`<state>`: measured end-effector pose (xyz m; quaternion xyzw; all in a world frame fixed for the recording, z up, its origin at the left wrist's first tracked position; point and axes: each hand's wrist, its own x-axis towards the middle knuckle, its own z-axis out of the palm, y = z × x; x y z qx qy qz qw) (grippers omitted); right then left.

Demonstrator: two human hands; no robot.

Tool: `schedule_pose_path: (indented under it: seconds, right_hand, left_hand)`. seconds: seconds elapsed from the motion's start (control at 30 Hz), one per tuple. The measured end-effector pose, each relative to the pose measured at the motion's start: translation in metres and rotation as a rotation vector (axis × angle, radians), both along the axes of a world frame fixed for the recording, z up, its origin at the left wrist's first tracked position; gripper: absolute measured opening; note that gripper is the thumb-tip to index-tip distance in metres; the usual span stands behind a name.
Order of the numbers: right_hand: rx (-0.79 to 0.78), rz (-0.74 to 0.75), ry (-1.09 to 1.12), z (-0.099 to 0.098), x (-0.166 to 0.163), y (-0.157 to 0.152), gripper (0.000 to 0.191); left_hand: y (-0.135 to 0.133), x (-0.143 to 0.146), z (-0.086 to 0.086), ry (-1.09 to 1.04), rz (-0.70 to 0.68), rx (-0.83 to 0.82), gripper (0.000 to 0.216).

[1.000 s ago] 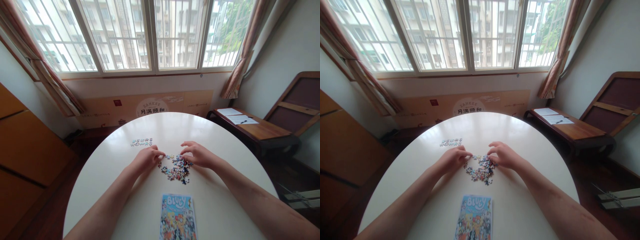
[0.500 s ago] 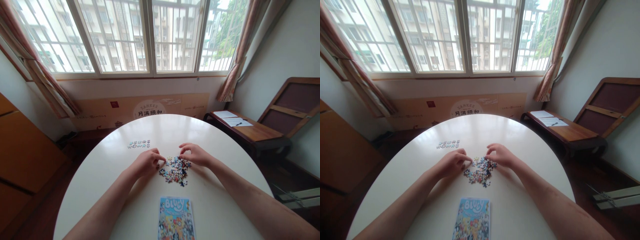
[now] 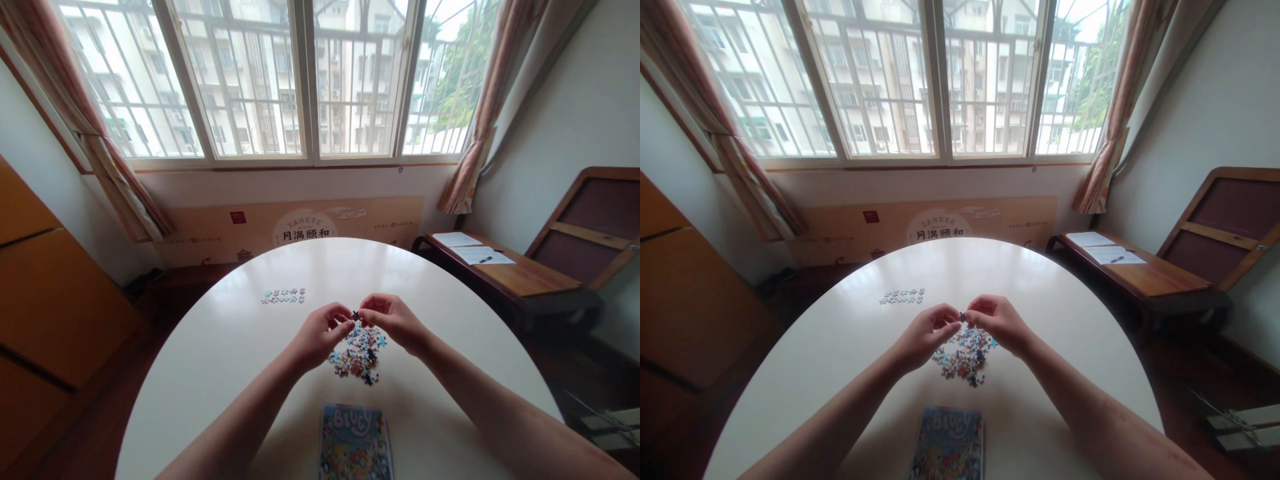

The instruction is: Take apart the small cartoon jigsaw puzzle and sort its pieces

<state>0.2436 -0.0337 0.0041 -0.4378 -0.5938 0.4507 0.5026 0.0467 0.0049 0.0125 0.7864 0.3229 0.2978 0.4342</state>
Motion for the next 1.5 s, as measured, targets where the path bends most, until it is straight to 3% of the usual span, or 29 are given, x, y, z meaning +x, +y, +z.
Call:
schedule_pose_path:
  seconds: [0.13, 0.27, 0.43, 0.6, 0.73, 0.83, 1.03, 1.2, 1.5]
  right_hand:
    - [0.012, 0.056, -0.030, -0.002, -0.003, -0.001, 0.032]
    - [0.094, 0.043, -0.244, -0.003, -0.005, -0.005, 0.028]
    - [0.308, -0.024, -0.557, -0.006, -0.002, -0.007, 0.018]
    - [0.325, -0.280, -0.560, -0.018, 0.020, 0.009, 0.022]
    - [0.288, -0.421, -0.512, -0.029, 0.035, 0.020, 0.028]
    - [0.262, -0.441, -0.508, -0.035, 0.038, 0.023, 0.029]
    - [0.246, -0.426, -0.517, -0.044, 0.038, 0.026, 0.031]
    - [0.231, -0.435, -0.508, -0.049, 0.039, 0.029, 0.031]
    - [0.233, -0.444, -0.519, -0.048, 0.038, 0.030, 0.028]
  left_hand:
    - [0.001, 0.001, -0.003, -0.115, -0.046, -0.134, 0.023]
    - [-0.001, 0.003, -0.002, -0.183, -0.017, -0.227, 0.022]
    - [0.018, -0.007, -0.004, -0.115, 0.077, -0.152, 0.020]
    - [0.066, -0.069, 0.006, 0.261, 0.342, 0.075, 0.025]
    - [0.094, -0.127, 0.005, 0.448, 0.590, -0.018, 0.028]
    - [0.102, -0.147, -0.004, 0.540, 0.675, -0.073, 0.025]
    - [0.106, -0.146, -0.013, 0.772, 0.784, 0.096, 0.020]
    - [0.107, -0.140, -0.018, 0.903, 0.838, 0.189, 0.039]
    - [0.115, -0.150, -0.027, 0.986, 0.824, 0.057, 0.060]
